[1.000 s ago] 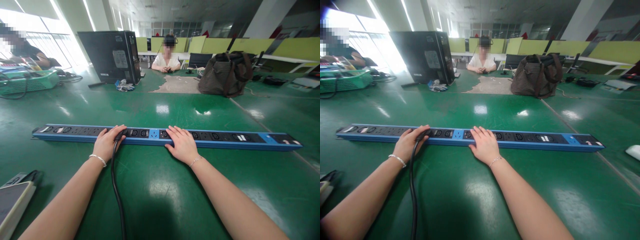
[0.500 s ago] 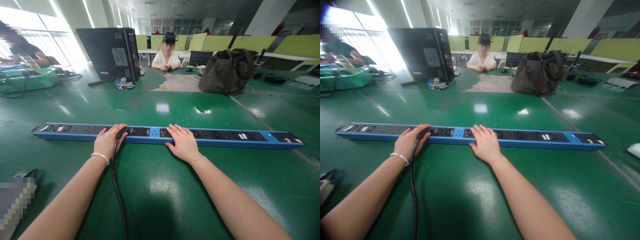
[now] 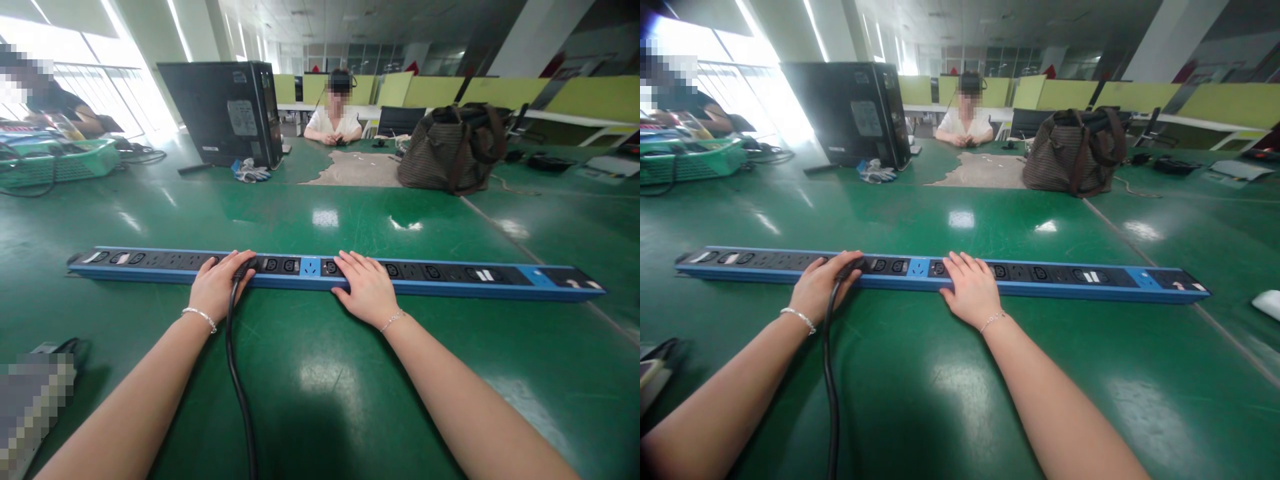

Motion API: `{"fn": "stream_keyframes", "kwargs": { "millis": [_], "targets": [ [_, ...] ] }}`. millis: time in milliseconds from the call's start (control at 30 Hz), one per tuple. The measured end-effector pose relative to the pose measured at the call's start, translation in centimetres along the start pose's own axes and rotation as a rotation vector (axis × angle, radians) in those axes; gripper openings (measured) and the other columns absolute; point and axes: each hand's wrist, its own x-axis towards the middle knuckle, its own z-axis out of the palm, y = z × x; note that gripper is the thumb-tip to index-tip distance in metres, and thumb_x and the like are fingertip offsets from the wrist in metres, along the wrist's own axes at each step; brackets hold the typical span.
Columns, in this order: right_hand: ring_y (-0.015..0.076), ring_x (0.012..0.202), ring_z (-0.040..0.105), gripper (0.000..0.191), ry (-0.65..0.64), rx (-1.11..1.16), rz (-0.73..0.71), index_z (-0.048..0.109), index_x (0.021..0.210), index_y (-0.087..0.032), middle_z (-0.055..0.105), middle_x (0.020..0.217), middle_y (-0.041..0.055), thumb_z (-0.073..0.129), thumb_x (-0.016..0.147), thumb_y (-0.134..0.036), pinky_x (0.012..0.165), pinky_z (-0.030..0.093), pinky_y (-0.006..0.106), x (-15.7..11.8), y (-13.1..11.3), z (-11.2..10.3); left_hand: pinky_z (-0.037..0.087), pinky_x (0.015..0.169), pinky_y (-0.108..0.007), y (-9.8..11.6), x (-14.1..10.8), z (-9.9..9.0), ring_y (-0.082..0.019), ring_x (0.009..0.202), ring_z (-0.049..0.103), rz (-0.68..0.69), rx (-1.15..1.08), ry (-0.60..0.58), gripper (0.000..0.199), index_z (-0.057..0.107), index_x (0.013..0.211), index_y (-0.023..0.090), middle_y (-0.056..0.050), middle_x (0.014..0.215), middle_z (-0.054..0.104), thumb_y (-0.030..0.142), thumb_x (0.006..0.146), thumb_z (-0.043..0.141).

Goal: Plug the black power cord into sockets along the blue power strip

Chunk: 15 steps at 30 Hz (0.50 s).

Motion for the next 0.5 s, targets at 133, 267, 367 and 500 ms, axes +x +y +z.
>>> {"fn": "stream_keyframes", "kwargs": {
  "millis": [133, 267, 367, 500],
  "targets": [
    [0.0243, 0.130, 0.039, 0.056, -0.007, 0.000, 0.003, 0.049, 0.133, -0.018, 0.047, 0.141, 0.0067, 0.056, 0.082, -0.039, 0.107, 0.028, 0.042, 0.00, 0.00, -0.06, 0.033, 0.105, -0.044, 0.31, 0.06, 0.25, -0.022, 0.115, 0.057, -0.007, -0.001, 0.028, 0.038, 0.053, 0.124, 0.030, -0.005, 0.122, 0.064, 0.041, 0.091, 0.038],
    [0.0244, 0.131, 0.039, 0.055, -0.010, 0.005, 0.004, 0.049, 0.133, -0.018, 0.047, 0.141, 0.0068, 0.055, 0.082, -0.039, 0.107, 0.028, 0.043, 0.00, -0.02, -0.09, 0.031, 0.105, -0.044, 0.75, 0.02, 0.51, -0.022, 0.115, 0.056, -0.030, -0.029, 0.079, 0.036, 0.054, 0.120, 0.028, -0.006, 0.119, 0.065, 0.040, 0.091, 0.037],
    [0.0247, 0.131, 0.039, 0.055, -0.007, 0.006, 0.001, 0.049, 0.133, -0.018, 0.046, 0.142, 0.0067, 0.056, 0.082, -0.039, 0.108, 0.027, 0.043, 0.03, -0.01, -0.06, 0.030, 0.104, -0.045, 0.82, 0.01, 0.52, -0.023, 0.116, 0.055, -0.031, -0.038, 0.068, 0.036, 0.053, 0.120, 0.027, -0.006, 0.117, 0.065, 0.041, 0.090, 0.038],
    [0.0250, 0.131, 0.039, 0.055, -0.008, 0.008, -0.002, 0.049, 0.133, -0.018, 0.046, 0.142, 0.0070, 0.056, 0.082, -0.039, 0.107, 0.027, 0.043, 0.05, 0.03, -0.01, 0.030, 0.105, -0.044, 0.60, 0.15, 0.71, -0.023, 0.111, 0.058, -0.036, -0.053, 0.078, 0.035, 0.053, 0.118, 0.027, -0.006, 0.114, 0.067, 0.042, 0.089, 0.041]
  ]
}}
